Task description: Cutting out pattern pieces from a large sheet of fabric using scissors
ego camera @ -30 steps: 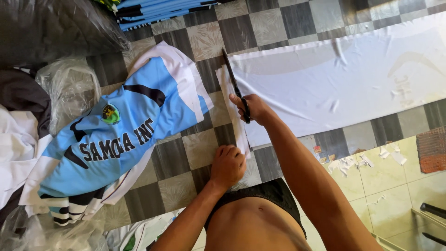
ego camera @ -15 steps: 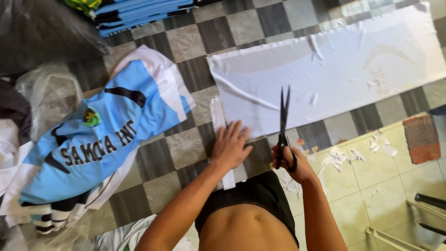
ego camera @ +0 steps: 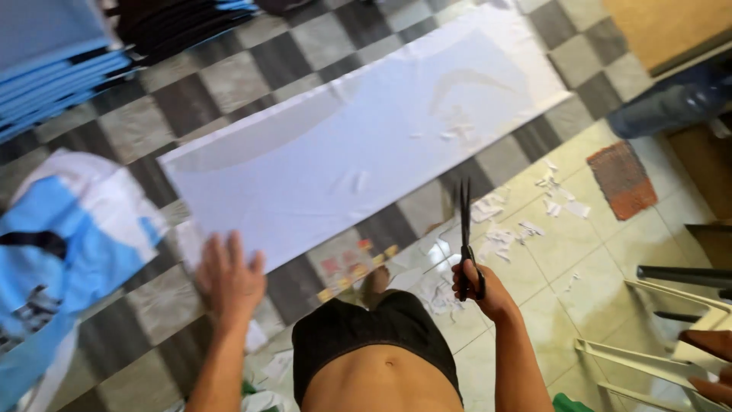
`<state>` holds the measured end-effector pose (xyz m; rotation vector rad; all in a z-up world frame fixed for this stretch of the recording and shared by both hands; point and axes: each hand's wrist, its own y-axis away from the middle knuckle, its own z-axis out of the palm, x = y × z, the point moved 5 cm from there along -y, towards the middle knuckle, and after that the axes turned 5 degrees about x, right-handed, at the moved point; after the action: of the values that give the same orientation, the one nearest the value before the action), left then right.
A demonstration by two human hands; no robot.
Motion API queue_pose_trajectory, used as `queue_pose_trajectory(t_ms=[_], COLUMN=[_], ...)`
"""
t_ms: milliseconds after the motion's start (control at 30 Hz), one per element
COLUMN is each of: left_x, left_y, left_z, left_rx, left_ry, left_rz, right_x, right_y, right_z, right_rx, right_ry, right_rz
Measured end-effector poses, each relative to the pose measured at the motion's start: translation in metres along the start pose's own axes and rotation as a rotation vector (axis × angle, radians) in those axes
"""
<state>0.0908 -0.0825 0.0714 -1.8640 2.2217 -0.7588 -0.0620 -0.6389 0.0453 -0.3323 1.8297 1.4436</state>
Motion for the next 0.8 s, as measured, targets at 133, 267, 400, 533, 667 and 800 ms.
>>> queue_pose_trajectory(t_ms=[133,267,400,533,667,800], left_x=[-0.007,-0.002,-0.01,0.006,0.017,0.01], left_y=[0.004,0.003,0.001,0.0,-0.005,0.001], left_z=[0.002,-0.006,0.003,-0.006,-0.011,0.003], left_rx=[-0.112,-0.176,-0.449,-0.188,-0.02,-0.107], left_ry=[-0.15,-0.264,-0.241,-0.401,-0.535,-0.429], left_rz=[-0.148,-0.08,-0.282,-0.061,0.053,-0.021], right_x=[-0.047,-0.072,-0.088,-0.12,-0.154,-0.174], right_y=[-0.005,-0.035,-0.093,-0.142,-0.177,-0.216], right_z=[-0.052,-0.105,-0.151,-0.197,-0.226,-0.252], right_rx=[-0.079,-0.043,-0.151,-0.129,-0.181,-0.319], right_ry=[0.141,0.248,0.158,0.138,0.255,0.337], right_rz=[0.079,0.09,-0.009,0.046,0.097,0.102])
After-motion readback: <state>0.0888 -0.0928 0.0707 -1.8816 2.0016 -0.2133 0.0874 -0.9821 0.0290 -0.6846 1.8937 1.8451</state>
